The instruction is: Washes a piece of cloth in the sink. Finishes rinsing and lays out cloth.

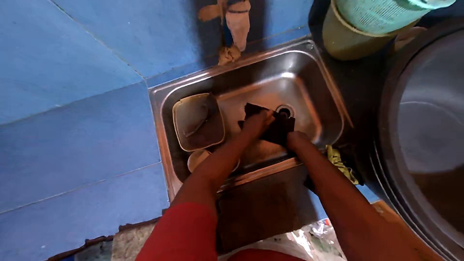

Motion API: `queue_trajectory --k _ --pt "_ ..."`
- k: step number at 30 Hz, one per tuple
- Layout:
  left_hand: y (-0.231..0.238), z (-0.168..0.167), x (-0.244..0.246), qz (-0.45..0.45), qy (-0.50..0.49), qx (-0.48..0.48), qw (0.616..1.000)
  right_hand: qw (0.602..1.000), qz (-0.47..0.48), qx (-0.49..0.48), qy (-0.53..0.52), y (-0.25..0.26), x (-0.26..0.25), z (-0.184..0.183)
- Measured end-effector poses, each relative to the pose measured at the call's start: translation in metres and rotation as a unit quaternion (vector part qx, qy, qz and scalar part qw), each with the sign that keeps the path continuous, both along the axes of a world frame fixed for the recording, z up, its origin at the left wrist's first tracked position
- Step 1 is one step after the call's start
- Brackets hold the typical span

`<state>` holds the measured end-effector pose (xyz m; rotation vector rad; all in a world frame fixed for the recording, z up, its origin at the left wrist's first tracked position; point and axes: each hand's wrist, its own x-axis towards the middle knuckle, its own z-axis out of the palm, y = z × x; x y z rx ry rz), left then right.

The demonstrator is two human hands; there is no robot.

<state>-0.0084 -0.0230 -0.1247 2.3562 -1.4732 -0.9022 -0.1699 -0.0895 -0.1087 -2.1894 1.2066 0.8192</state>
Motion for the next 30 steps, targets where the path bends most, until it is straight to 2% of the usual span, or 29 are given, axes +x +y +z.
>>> queue_trajectory --k 3,5,6,8,9,12,14,16,19,20,22,24,25,26,28,30 --pt "-0.014 0.004 0.042 0.062 -0.098 -0.009 0.993 1.0 -0.017 0.004 -0.007 0.004 0.001 0.005" --pt "-0.011 0.02 0.014 0.053 -0.09 -0.012 0.994 0.999 -0.017 0.007 -0.028 -0.001 -0.003 -0.003" --pt "-0.009 0.026 -0.012 0.039 -0.048 -0.01 0.998 0.999 -0.017 0.011 -0.036 -0.004 -0.003 -0.004" --pt "-0.004 0.011 -0.051 0.0 0.018 -0.003 1.0 0.999 -0.012 0.015 -0.05 -0.011 -0.006 -0.009" --pt "-0.003 -0.003 -0.049 -0.013 0.026 -0.004 1.0 0.999 -0.006 0.013 -0.046 -0.015 -0.008 -0.014" --pt "-0.007 -0.02 0.018 0.05 -0.05 -0.026 0.997 0.999 -0.014 0.017 -0.029 -0.016 -0.009 -0.013" --pt "-0.011 0.002 0.045 0.117 -0.089 0.002 0.989 0.999 -0.015 0.019 -0.026 -0.015 -0.007 -0.008" --pt "-0.018 0.021 0.021 0.131 -0.088 0.005 0.987 0.999 -0.014 0.018 -0.026 -0.017 -0.006 -0.011" --pt "-0.032 0.016 -0.06 0.071 0.01 0.003 0.997 0.999 -0.018 0.011 -0.034 -0.022 -0.01 -0.02" --pt "-0.033 0.011 -0.07 0.046 0.04 0.019 0.998 0.999 -0.023 0.012 -0.033 -0.024 -0.012 -0.02" --pt "-0.03 -0.005 -0.04 0.033 0.007 -0.002 0.999 0.999 -0.031 0.018 -0.024 -0.027 -0.012 -0.018" --pt "-0.023 -0.02 0.026 0.062 -0.093 -0.027 0.993 0.999 -0.023 0.017 -0.024 -0.026 -0.012 -0.019" --pt "-0.022 -0.018 0.053 0.096 -0.14 -0.019 0.985 0.999 -0.022 0.016 -0.023 -0.027 -0.012 -0.018" --pt "-0.023 -0.005 0.065 0.127 -0.147 0.011 0.981 0.999 -0.026 0.017 -0.022 -0.028 -0.012 -0.017" --pt "-0.022 0.021 0.039 0.129 -0.13 0.02 0.983 0.999 -0.033 0.02 -0.025 -0.028 -0.011 -0.015" --pt "-0.021 0.032 -0.032 0.069 -0.048 -0.007 0.996 0.999 -0.041 0.024 -0.024 -0.028 -0.01 -0.013"
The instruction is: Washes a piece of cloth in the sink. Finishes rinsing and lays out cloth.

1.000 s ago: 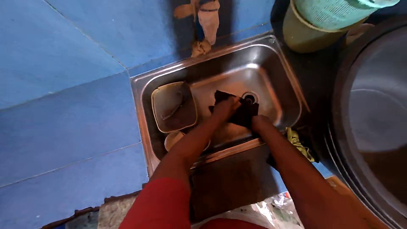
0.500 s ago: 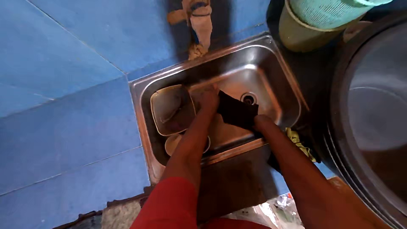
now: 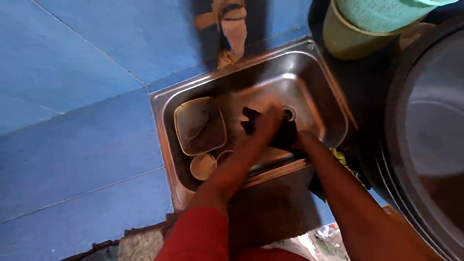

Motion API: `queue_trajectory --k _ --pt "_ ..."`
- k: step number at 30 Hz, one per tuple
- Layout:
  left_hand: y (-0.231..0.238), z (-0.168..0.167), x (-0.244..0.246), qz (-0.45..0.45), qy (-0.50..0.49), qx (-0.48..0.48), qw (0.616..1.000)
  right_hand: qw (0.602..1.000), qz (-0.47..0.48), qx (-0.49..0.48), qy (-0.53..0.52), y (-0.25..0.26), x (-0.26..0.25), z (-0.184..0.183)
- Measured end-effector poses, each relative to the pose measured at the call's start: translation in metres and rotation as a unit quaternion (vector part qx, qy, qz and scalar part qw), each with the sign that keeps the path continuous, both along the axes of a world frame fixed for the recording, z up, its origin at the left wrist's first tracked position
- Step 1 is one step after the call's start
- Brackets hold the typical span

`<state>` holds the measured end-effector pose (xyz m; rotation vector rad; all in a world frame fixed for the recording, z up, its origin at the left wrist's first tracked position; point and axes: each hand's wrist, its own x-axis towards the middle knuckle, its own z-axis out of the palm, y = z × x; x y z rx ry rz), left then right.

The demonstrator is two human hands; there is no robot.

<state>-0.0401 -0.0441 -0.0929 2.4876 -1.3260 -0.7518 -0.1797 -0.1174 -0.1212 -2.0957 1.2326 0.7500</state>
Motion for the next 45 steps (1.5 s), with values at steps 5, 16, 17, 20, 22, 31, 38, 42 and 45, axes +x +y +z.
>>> queue_trajectory --k 5,16,17,20,22,31,38,42,45 --pt "0.0 -0.049 0.012 -0.043 0.031 0.001 0.999 0.999 0.018 0.011 0.028 -0.004 -0.001 0.001" --pt "-0.006 -0.036 -0.023 -0.064 0.099 -0.015 0.993 1.0 0.005 0.001 -0.008 -0.011 -0.008 -0.019" --pt "-0.003 -0.044 0.003 -0.054 0.064 -0.016 0.996 1.0 0.001 0.008 -0.001 -0.011 -0.006 -0.02" --pt "0.001 -0.054 0.089 -0.012 -0.092 0.01 0.996 1.0 -0.002 0.012 0.009 -0.01 -0.001 -0.015" --pt "-0.002 -0.035 0.118 0.062 -0.134 0.057 0.987 1.0 0.011 0.015 0.009 -0.009 0.0 -0.01" --pt "0.02 -0.003 0.053 -0.116 0.03 0.01 0.993 0.937 -0.018 0.016 -0.348 0.004 0.016 0.027" --pt "0.028 0.025 0.028 0.001 0.086 -0.011 0.996 0.906 -0.252 0.182 -0.287 0.035 -0.002 0.04" --pt "0.039 0.03 -0.005 -0.115 0.089 -0.057 0.988 0.642 -0.491 0.369 -0.458 0.061 0.028 0.024" --pt "0.056 0.049 -0.003 -0.103 0.187 -0.077 0.974 0.508 -0.6 0.379 -0.487 0.065 0.043 0.027"
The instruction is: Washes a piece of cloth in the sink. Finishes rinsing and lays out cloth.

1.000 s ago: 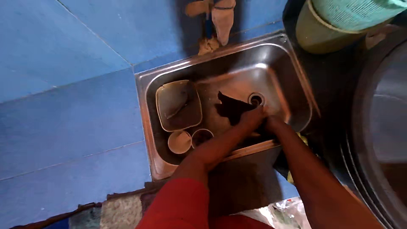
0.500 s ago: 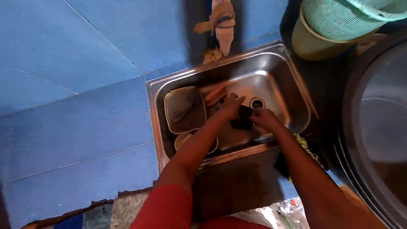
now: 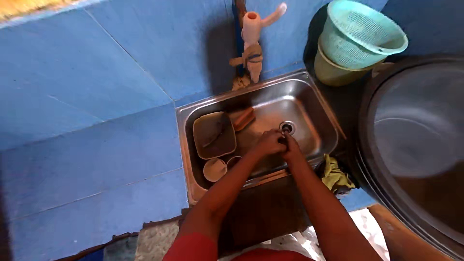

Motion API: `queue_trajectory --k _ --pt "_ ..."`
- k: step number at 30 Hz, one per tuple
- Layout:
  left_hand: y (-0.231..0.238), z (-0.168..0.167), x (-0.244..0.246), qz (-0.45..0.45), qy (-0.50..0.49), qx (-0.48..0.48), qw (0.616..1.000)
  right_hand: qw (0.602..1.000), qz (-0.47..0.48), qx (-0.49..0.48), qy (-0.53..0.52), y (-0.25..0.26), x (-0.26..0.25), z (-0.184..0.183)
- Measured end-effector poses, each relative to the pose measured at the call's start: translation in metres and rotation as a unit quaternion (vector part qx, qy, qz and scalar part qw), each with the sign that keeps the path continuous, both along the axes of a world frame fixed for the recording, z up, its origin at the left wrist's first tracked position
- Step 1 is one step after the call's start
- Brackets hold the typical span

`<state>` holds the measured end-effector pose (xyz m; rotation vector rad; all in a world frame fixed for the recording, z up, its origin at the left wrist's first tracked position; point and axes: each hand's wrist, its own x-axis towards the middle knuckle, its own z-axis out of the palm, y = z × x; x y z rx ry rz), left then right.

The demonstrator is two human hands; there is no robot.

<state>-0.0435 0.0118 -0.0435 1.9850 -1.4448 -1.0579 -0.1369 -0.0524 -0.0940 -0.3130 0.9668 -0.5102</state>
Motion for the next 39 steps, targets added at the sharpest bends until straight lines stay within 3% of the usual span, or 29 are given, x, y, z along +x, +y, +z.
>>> queue_trajectory --k 3,5,9,13,16,20,24,29,35,37,39 --pt "0.008 0.015 0.008 0.082 0.178 -0.028 0.98 0.998 -0.031 0.014 -0.055 -0.001 -0.002 -0.006" --pt "0.007 0.023 0.013 0.12 0.19 -0.058 0.973 0.995 -0.003 -0.018 -0.098 0.004 -0.006 -0.001" --pt "-0.002 0.025 0.025 0.149 0.222 -0.13 0.955 0.958 0.161 -0.123 -0.202 0.006 -0.015 0.011" --pt "-0.015 0.038 0.033 0.113 0.227 -0.124 0.959 0.925 0.279 -0.235 -0.108 -0.007 -0.006 0.033" --pt "-0.024 0.045 0.041 0.07 0.158 -0.101 0.98 0.89 0.327 -0.317 -0.007 -0.014 -0.001 0.046" --pt "-0.027 0.058 0.036 0.029 0.021 -0.049 0.998 0.787 0.408 -0.428 0.174 -0.012 0.01 0.055" --pt "-0.034 0.052 0.033 0.031 -0.057 -0.037 0.997 0.688 0.446 -0.502 0.275 -0.012 0.018 0.061" --pt "-0.035 0.064 0.028 0.035 -0.141 -0.001 0.989 0.534 0.507 -0.57 0.364 -0.005 0.027 0.08" --pt "-0.031 0.067 0.025 0.042 -0.227 0.039 0.972 0.505 0.507 -0.593 0.369 0.006 0.028 0.082" --pt "-0.028 0.07 0.025 0.039 -0.236 0.043 0.97 0.461 0.527 -0.591 0.401 0.009 0.031 0.09" --pt "-0.022 0.072 0.03 0.072 -0.171 0.016 0.982 0.419 0.549 -0.587 0.422 0.011 0.034 0.104"
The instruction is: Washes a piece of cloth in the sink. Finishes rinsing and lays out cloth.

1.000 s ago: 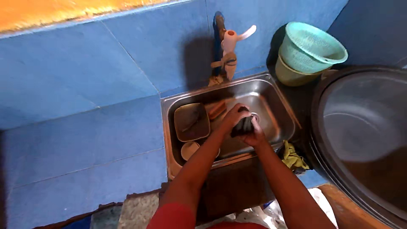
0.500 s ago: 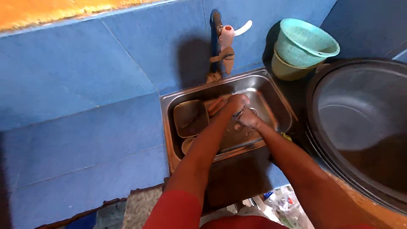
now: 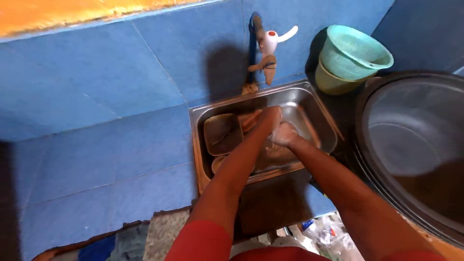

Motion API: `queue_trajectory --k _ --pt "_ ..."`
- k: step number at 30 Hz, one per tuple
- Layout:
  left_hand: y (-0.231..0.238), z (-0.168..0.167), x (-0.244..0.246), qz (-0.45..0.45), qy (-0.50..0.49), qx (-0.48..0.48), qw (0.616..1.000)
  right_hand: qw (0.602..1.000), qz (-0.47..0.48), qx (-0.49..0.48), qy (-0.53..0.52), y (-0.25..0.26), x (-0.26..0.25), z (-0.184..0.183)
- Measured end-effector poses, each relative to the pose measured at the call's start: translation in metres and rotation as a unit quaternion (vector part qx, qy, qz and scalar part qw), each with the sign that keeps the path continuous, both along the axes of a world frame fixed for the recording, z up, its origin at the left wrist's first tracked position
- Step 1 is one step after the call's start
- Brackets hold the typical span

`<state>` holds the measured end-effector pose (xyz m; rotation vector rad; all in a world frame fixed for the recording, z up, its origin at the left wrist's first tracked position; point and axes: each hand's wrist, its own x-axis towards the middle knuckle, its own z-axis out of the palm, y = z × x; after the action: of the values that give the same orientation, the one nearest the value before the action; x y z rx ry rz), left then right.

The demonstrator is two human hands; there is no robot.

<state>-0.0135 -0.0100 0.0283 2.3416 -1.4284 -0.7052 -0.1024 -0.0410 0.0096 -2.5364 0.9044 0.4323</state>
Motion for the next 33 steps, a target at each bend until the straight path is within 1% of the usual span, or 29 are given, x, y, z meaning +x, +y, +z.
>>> queue_trajectory --k 1,2,3,4,5,6,9,11,12,13,14,15,16,17,18,19,20,21,22,23,25,26,29,33 --pt "0.004 -0.003 0.007 0.023 0.059 -0.044 0.997 1.0 -0.001 0.015 -0.02 -0.003 0.001 0.001" --pt "0.007 -0.009 0.017 0.044 0.113 -0.094 0.988 0.996 -0.005 0.05 -0.075 -0.01 -0.001 -0.005" --pt "0.01 -0.015 0.028 0.061 0.15 -0.135 0.978 0.983 -0.017 0.114 -0.143 -0.019 -0.003 -0.012" --pt "0.014 -0.017 0.038 0.074 0.169 -0.162 0.969 0.961 -0.036 0.192 -0.196 -0.027 -0.006 -0.015" --pt "0.018 -0.018 0.047 0.083 0.172 -0.175 0.966 0.94 -0.062 0.246 -0.229 -0.034 -0.01 -0.015" --pt "0.022 -0.017 0.054 0.085 0.157 -0.178 0.968 0.924 -0.092 0.275 -0.251 -0.039 -0.012 -0.011" --pt "0.033 -0.01 0.061 0.072 0.084 -0.161 0.981 0.868 -0.165 0.331 -0.33 -0.047 -0.017 0.001" --pt "0.037 -0.004 0.063 0.071 0.068 -0.148 0.984 0.832 -0.2 0.361 -0.37 -0.054 -0.017 0.005" --pt "0.039 -0.002 0.065 0.075 0.07 -0.144 0.984 0.825 -0.215 0.364 -0.374 -0.059 -0.017 0.006" --pt "0.041 -0.001 0.069 0.078 0.07 -0.142 0.984 0.832 -0.228 0.35 -0.366 -0.064 -0.016 0.006" --pt "0.043 0.0 0.072 0.084 0.068 -0.139 0.984 0.858 -0.225 0.31 -0.342 -0.068 -0.015 0.005" --pt "0.045 0.004 0.076 0.098 0.07 -0.146 0.982 0.893 -0.194 0.271 -0.303 -0.072 -0.015 0.004" --pt "0.045 0.009 0.08 0.119 0.073 -0.176 0.975 0.928 -0.151 0.224 -0.258 -0.073 -0.013 0.003" --pt "0.044 0.018 0.082 0.149 0.069 -0.232 0.959 0.956 -0.111 0.165 -0.215 -0.074 -0.009 -0.002" --pt "0.042 0.034 0.08 0.18 0.059 -0.298 0.935 0.973 -0.078 0.122 -0.181 -0.072 -0.006 -0.004" --pt "0.039 0.053 0.077 0.194 0.039 -0.363 0.911 0.98 -0.062 0.101 -0.159 -0.067 -0.002 -0.003" --pt "0.035 0.072 0.073 0.182 0.007 -0.413 0.892 0.983 -0.055 0.091 -0.149 -0.06 0.001 0.001" --pt "0.029 0.089 0.07 0.151 -0.036 -0.437 0.886 0.983 -0.051 0.093 -0.151 -0.055 0.005 0.004" --pt "0.023 0.105 0.067 0.109 -0.089 -0.428 0.893 0.978 -0.052 0.1 -0.173 -0.053 0.008 0.001" --pt "0.015 0.118 0.064 0.065 -0.145 -0.388 0.908 0.971 -0.062 0.114 -0.202 -0.052 0.012 -0.004" --pt "0.001 0.138 0.058 0.004 -0.229 -0.266 0.936 0.95 -0.089 0.153 -0.259 -0.051 0.017 -0.004" --pt "-0.006 0.144 0.055 -0.01 -0.261 -0.229 0.938 0.937 -0.099 0.17 -0.288 -0.05 0.019 -0.002" --pt "-0.014 0.154 0.042 0.001 -0.309 -0.183 0.933 0.891 -0.109 0.238 -0.37 -0.048 0.027 0.003" --pt "-0.024 0.153 0.034 0.034 -0.359 -0.201 0.911 0.831 -0.141 0.302 -0.446 -0.04 0.036 0.002"
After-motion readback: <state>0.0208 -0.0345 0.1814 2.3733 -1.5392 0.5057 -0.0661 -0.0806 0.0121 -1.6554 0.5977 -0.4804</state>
